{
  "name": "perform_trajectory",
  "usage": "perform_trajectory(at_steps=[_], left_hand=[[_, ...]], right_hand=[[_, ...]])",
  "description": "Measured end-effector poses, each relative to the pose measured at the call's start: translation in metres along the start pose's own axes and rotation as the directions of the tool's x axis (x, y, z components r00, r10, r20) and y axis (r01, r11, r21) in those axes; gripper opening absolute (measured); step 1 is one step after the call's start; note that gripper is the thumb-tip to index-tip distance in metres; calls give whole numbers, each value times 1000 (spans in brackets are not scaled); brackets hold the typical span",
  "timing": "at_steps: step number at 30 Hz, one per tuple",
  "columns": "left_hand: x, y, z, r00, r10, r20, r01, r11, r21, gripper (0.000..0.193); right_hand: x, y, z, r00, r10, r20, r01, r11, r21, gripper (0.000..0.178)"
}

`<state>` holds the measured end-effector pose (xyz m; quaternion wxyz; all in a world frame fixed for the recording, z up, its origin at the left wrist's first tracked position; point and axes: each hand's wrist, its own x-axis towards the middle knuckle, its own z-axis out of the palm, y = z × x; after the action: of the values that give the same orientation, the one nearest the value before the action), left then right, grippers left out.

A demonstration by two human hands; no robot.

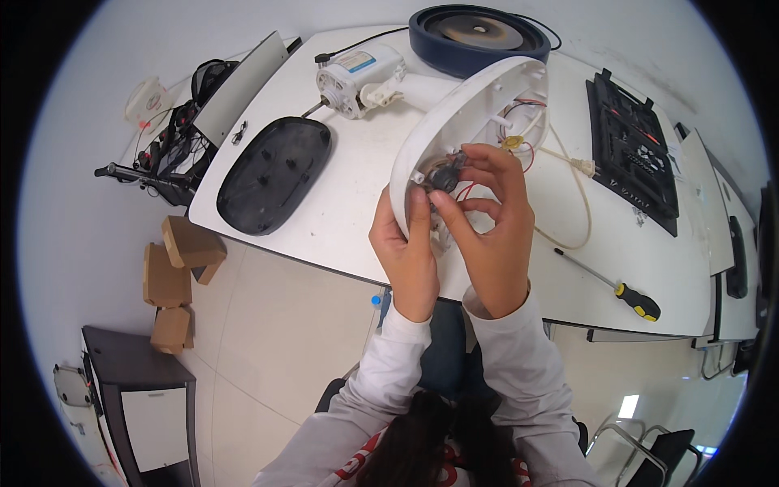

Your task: The person assembles a white plastic housing with internal wiring and a small motor. They use a screwdriver to tighten screws and secure components inside the housing.

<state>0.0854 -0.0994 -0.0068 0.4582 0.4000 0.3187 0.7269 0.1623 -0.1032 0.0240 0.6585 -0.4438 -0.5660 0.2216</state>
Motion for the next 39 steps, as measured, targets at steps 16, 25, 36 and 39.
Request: perform_trajectory(at_steps=[16, 25, 36, 39], left_hand=[[0, 3, 4, 1000, -16, -8, 16, 999, -29, 24], [-2, 4, 2, 999, -33, -23, 33, 999, 2, 25], [0, 2, 1, 999, 34, -27, -31, 996, 88, 25], [1, 1, 0, 999, 34, -20, -32, 997, 68, 25]], right_hand=[[-3, 6, -1, 999, -50, 3, 50, 999, -8, 46], [-5, 5, 0, 1000, 0, 2, 0, 1000, 11, 48], [-6, 0, -3, 997, 45, 69, -48, 998, 47, 50], [-6, 1, -2, 998, 21, 56, -23, 999, 40, 48]])
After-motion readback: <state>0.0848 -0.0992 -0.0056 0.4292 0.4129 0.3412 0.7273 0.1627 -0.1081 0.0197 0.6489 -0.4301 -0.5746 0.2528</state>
